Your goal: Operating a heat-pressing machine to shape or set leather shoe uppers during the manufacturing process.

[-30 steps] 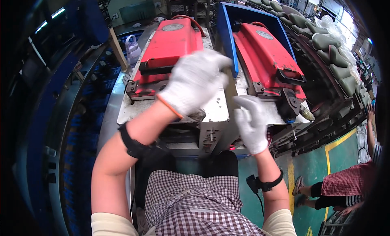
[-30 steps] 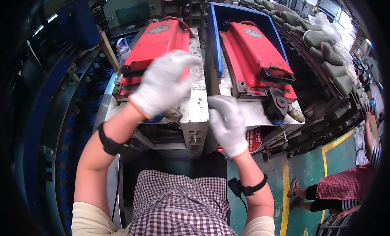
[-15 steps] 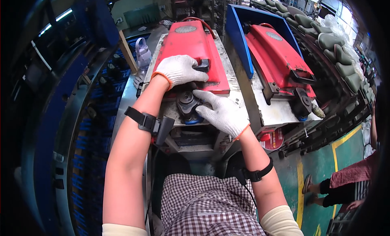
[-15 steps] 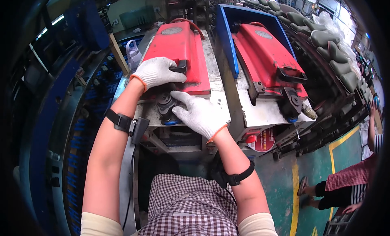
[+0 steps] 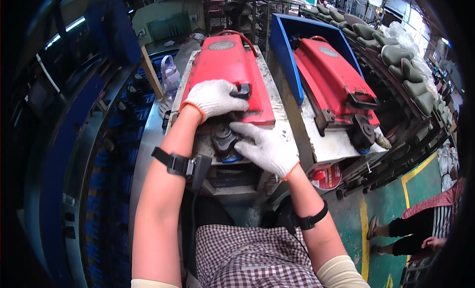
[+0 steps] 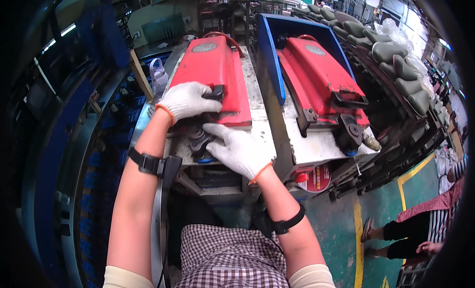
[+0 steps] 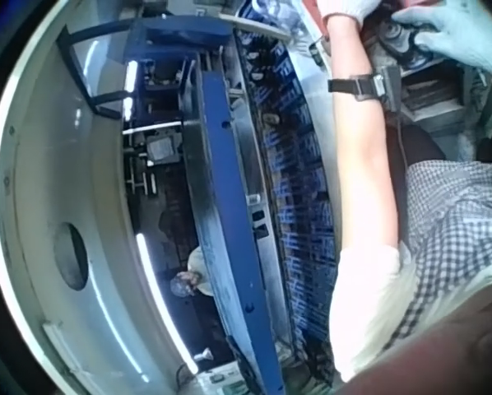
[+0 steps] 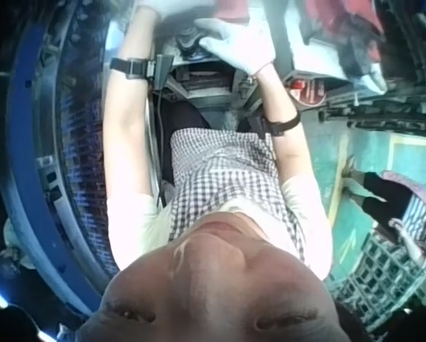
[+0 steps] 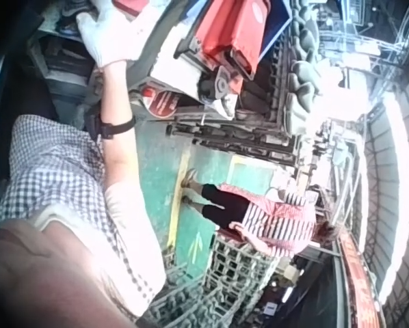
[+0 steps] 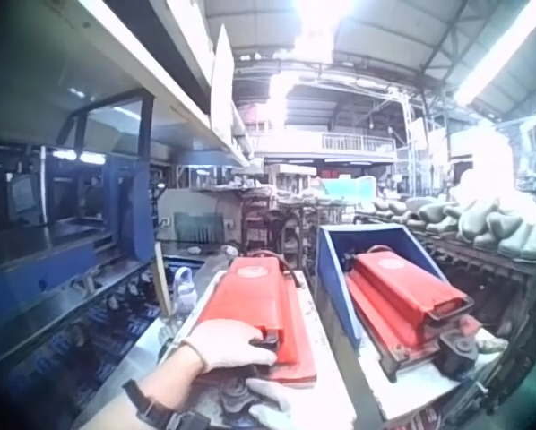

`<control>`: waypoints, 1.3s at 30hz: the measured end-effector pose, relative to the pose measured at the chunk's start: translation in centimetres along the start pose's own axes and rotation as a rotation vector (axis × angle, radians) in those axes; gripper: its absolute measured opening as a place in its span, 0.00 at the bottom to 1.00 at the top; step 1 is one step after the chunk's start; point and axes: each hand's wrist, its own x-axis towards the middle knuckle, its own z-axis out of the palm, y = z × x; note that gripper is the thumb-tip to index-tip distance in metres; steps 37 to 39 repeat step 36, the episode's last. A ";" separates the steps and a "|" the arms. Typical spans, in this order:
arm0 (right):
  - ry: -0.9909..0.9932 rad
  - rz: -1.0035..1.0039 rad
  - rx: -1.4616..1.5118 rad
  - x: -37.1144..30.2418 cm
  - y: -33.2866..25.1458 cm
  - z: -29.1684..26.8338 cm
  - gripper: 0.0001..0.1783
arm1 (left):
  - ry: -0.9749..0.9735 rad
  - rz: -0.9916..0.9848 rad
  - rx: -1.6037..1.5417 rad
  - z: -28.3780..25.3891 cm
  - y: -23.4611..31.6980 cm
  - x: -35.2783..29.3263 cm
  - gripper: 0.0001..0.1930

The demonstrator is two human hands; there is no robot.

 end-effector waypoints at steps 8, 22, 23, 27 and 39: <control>0.024 -0.042 -0.086 -0.7 0.2 -0.6 0.27 | 0.135 0.045 0.006 1.3 1.0 -0.5 0.22; -0.144 0.170 0.105 1.1 0.1 -2.0 0.24 | 0.059 0.006 -0.068 -0.2 1.0 1.2 0.25; -0.187 0.326 0.135 1.1 -0.5 -2.2 0.21 | 0.054 0.000 -0.058 -0.6 1.1 1.1 0.24; -0.103 0.430 0.359 -0.3 2.0 0.7 0.25 | -0.102 -0.075 0.014 -1.0 1.4 1.5 0.26; -0.363 0.467 0.334 0.8 2.0 -1.1 0.32 | -0.291 -0.088 0.118 -2.1 2.3 3.1 0.31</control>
